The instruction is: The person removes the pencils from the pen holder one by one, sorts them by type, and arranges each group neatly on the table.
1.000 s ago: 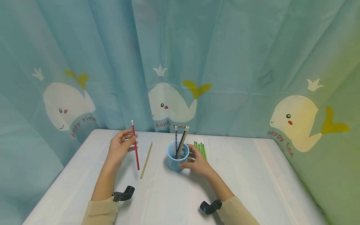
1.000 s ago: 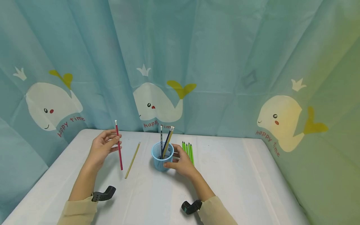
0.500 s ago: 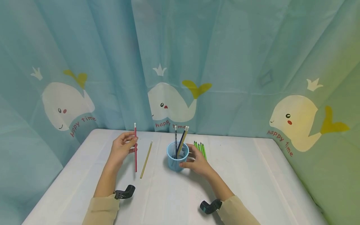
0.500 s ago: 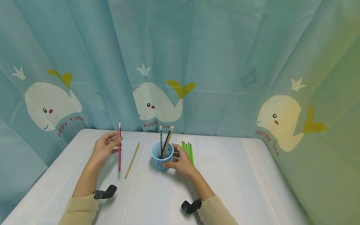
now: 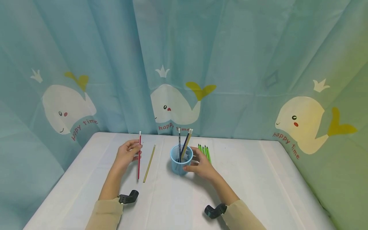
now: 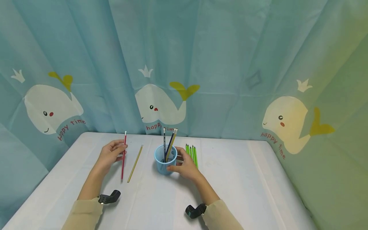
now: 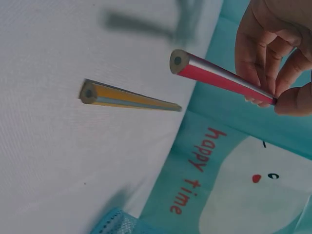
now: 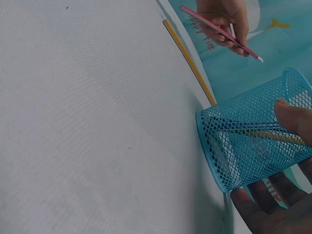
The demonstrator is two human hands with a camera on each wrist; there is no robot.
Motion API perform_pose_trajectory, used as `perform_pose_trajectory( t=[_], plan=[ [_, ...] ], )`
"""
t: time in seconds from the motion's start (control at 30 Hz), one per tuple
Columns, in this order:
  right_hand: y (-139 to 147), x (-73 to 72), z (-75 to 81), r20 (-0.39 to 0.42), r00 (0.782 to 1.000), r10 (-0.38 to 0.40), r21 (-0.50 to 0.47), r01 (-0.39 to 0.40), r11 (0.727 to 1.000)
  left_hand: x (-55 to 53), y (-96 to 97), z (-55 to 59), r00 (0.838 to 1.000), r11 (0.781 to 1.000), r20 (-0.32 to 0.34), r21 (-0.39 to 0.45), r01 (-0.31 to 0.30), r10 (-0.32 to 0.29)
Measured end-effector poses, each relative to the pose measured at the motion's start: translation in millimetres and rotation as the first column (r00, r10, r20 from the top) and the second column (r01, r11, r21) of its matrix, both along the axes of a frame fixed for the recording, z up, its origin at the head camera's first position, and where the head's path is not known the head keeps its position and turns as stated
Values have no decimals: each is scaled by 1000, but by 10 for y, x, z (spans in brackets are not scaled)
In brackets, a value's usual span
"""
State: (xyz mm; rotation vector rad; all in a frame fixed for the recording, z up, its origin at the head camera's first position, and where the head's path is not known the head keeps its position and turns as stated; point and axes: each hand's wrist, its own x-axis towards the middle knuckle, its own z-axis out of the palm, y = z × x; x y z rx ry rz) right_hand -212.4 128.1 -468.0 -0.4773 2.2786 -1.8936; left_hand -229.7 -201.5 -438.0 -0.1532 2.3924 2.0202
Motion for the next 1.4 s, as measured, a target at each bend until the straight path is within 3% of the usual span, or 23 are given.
perform_pose_trajectory(
  t=[0.33,0.77,1.07,1.4],
  plan=[
    [2,11,6,15,1000,-3,-6,3,1000,-48,31,-148,999,999,13,-36,38,-37],
    [-8,-3,-12,15,1000,-5,15,5,1000,-119,80,-272,999,995,33,-94,34,-31],
    [1,-9,-21,12,1000,2,9,-3,1000,-156,111,-337,998,979,60,-203,35,-23],
    [10,-1,-21,8,1000,6,5,-6,1000,-176,135,-372,999,949,34,-315,27,-17]
  ],
)
